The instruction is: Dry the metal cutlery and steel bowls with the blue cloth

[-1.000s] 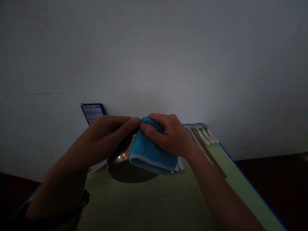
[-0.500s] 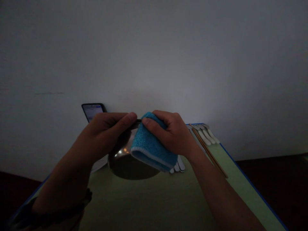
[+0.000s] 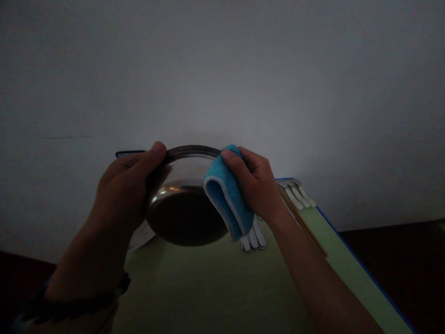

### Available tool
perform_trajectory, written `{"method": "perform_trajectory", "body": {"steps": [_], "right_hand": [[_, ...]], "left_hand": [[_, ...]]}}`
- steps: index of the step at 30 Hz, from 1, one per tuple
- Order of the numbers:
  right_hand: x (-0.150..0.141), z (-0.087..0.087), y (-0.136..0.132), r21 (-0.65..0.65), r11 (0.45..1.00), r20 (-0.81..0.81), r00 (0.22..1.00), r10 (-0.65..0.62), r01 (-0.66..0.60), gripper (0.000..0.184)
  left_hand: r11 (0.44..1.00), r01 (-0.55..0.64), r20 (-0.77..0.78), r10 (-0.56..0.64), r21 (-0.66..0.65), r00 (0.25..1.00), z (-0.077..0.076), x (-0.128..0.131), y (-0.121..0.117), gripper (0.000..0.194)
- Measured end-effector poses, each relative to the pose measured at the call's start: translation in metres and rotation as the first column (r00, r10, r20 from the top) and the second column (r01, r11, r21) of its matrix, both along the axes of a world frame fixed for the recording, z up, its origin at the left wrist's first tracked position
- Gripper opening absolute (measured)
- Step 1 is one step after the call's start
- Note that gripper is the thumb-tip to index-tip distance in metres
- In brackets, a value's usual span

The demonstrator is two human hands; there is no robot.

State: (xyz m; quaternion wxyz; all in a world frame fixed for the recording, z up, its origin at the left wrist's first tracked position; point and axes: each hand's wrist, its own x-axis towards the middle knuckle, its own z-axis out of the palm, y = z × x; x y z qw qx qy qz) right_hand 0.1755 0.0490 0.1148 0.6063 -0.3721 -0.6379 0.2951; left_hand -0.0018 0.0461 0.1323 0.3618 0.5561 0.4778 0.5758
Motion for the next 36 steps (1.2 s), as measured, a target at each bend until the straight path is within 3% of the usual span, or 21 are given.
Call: {"method": "perform_trajectory", "body": {"steps": [10,18,26,33,36], "right_hand": [[0.0019,-0.0018,-0.0003,-0.028,1.0,-0.001,1.0,-0.006,0.006,0.033],[0.0032,-0.0025,0.0002,-0.029,0.999,0.015,1.0,-0.013,0.013,0.033],[0.0019,-0.0021,0.001,-0.021,1.0,-0.007,1.0,0.004,-0.005,0.033],[-0.0035,-0.0067,0.0026,-0.019,0.998,-0.077,0.995,-0.061,0.059,0.032],[-0.0025,-0.0066,0.0036,-0.082,0.997,0.017,1.0,-0.005,0.006,0.033]], "left_hand": [[0.998,0.069,0.008,-0.069,0.001,0.998,0.0021,0.0023,0.0002,0.039],[0.999,0.037,-0.044,-0.038,-0.015,0.998,0.0033,0.0028,0.0005,0.036],[0.999,0.04,0.01,-0.04,0.009,0.999,0.002,0.0032,0.0,0.037],[0.999,0.031,0.026,-0.031,0.007,0.999,0.0001,0.0017,0.0022,0.036],[0.992,0.11,-0.061,-0.114,-0.064,0.992,0.0006,-0.0037,0.0035,0.034]]}}
